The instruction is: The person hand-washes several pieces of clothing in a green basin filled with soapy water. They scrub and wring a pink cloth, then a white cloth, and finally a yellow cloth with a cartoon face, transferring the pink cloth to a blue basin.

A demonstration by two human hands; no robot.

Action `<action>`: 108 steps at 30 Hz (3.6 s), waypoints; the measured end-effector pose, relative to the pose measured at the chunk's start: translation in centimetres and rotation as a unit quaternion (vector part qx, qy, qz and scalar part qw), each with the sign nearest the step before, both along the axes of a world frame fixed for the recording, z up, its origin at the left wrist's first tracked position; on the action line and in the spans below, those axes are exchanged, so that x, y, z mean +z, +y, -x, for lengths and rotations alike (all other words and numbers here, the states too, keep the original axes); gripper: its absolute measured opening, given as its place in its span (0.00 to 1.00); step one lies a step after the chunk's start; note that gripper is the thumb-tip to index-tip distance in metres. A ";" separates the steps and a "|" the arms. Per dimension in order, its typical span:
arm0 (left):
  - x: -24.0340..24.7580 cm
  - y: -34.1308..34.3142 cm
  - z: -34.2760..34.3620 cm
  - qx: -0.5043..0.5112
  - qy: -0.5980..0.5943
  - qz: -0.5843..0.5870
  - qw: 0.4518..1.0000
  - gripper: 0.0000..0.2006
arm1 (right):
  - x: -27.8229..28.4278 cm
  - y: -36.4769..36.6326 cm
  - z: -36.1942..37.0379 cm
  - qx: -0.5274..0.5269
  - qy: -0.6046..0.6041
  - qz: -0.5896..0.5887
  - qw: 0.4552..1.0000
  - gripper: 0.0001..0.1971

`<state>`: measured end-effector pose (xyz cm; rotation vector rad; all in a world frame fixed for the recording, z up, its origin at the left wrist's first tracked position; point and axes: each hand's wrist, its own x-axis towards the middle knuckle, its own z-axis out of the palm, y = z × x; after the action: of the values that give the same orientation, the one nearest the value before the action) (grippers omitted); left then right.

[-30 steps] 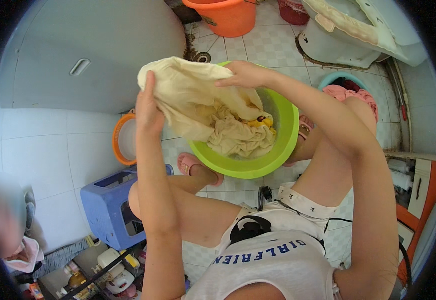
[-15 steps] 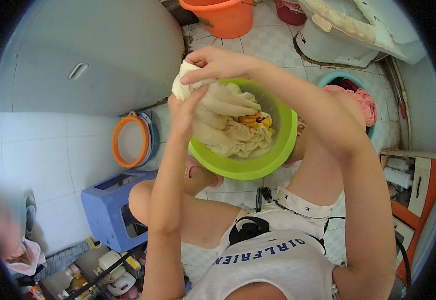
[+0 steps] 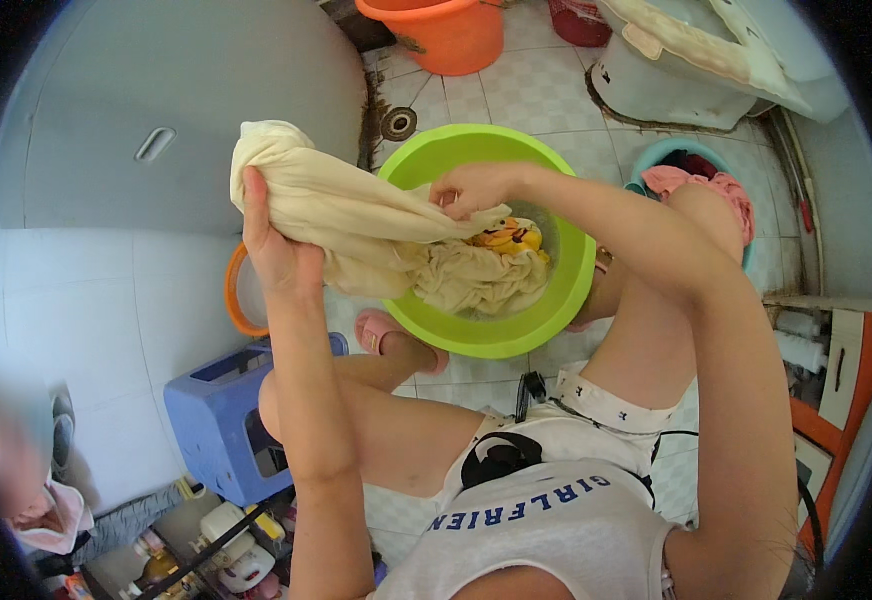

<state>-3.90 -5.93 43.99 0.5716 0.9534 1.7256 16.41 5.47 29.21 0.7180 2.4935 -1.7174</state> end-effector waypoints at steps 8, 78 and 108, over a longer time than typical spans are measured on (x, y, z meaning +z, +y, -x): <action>-2.6 0.0 3.4 -0.004 -0.026 0.023 0.999 0.23 | 4.4 0.7 0.1 -0.115 0.038 -0.135 0.983 0.12; -4.0 5.2 2.8 0.000 -0.043 -0.003 0.999 0.24 | -2.5 -9.1 4.9 -0.119 0.319 0.668 0.662 0.35; -39.5 5.0 -5.2 -0.143 0.840 0.228 0.470 0.26 | -17.9 -3.2 1.7 -0.260 -0.334 -0.276 0.863 0.33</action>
<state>1.30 -0.89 4.50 1.9748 2.2671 -0.0804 14.67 2.23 11.31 1.7887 2.3384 -0.5465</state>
